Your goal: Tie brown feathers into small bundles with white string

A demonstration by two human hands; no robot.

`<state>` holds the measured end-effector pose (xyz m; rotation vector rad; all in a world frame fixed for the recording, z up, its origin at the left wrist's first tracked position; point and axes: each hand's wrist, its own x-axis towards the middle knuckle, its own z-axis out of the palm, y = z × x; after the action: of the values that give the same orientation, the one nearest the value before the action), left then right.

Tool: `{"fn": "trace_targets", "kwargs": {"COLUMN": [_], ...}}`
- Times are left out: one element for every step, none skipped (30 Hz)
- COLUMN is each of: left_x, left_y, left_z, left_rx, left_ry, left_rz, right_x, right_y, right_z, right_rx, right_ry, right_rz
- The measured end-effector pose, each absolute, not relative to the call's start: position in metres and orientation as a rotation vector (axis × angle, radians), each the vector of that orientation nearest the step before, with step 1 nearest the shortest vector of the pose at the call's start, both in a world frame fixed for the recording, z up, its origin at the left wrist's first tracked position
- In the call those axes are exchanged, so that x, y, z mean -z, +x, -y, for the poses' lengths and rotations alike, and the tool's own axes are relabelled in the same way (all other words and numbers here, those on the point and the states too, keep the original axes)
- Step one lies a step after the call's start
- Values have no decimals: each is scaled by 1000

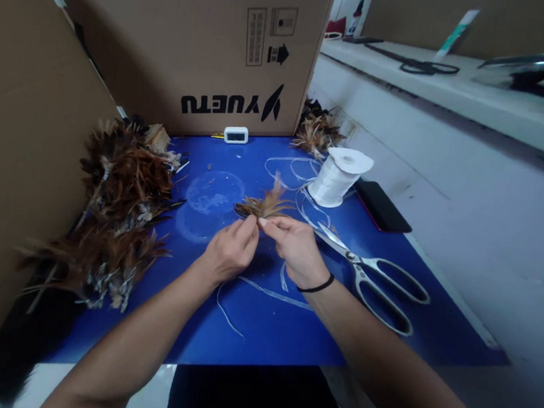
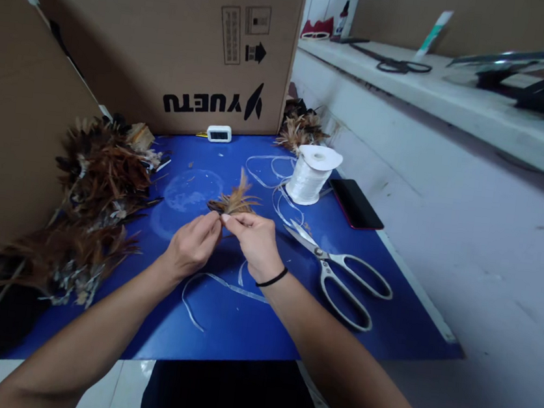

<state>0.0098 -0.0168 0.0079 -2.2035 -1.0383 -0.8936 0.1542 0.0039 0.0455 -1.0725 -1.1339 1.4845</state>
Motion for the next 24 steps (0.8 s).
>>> {"fn": "trace_targets", "kwargs": {"left_x": [-7,-7,-8,-9,-10,-12,-14,-15,-16,-17,-17,-16,-16,-15,-15,-15,-16,-17,-17,-18,-19,-19,-19,-18], "left_y": [10,11,12,13,15,17,19,20,22,24,25,26,28,29,30,32,33,34,35,35,35,35,35,35], "left_z": [17,18,18,19,20,20,21,21,21,20,19,18,18,17,17,18,19,20,20,21,21,22,21,21], "left_rx": [886,891,916,967,1049,1165,1307,1471,1653,1848,2064,2278,2474,2630,2731,2783,2803,2808,2811,2814,2817,2812,2796,2767], "left_ry": [-2212,-2238,-2269,-2300,-2326,-2344,-2356,-2360,-2364,-2375,-2379,-2378,-2369,-2358,-2352,-2352,-2355,-2356,-2349,-2333,-2309,-2280,-2242,-2199], "left_rz": [1027,1031,1052,1088,1139,1206,1294,1401,1525,1664,1801,1934,2046,2134,2204,2249,2274,2284,2285,2284,2283,2284,2289,2289], "right_x": [-45,-44,-44,-43,-43,-43,-43,-43,-44,-44,-44,-44,-44,-44,-44,-44,-43,-43,-43,-42,-42,-41,-41,-40], "right_y": [155,155,156,158,159,161,163,166,168,169,171,172,173,174,174,174,174,174,174,174,174,174,173,173], "right_z": [-5,-6,-7,-8,-9,-10,-11,-12,-12,-13,-13,-14,-14,-14,-14,-14,-14,-14,-14,-14,-14,-13,-13,-13], "right_rx": [-1499,-1506,-1512,-1518,-1527,-1540,-1558,-1579,-1600,-1620,-1639,-1653,-1662,-1666,-1666,-1665,-1664,-1666,-1668,-1669,-1669,-1666,-1661,-1655], "right_ry": [-1076,-1079,-1078,-1074,-1066,-1054,-1039,-1024,-1008,-995,-983,-975,-971,-968,-964,-958,-951,-941,-930,-922,-916,-916,-921,-931], "right_rz": [1123,1121,1128,1139,1154,1167,1177,1184,1185,1182,1179,1175,1176,1181,1189,1198,1209,1222,1234,1246,1255,1260,1259,1250]}}
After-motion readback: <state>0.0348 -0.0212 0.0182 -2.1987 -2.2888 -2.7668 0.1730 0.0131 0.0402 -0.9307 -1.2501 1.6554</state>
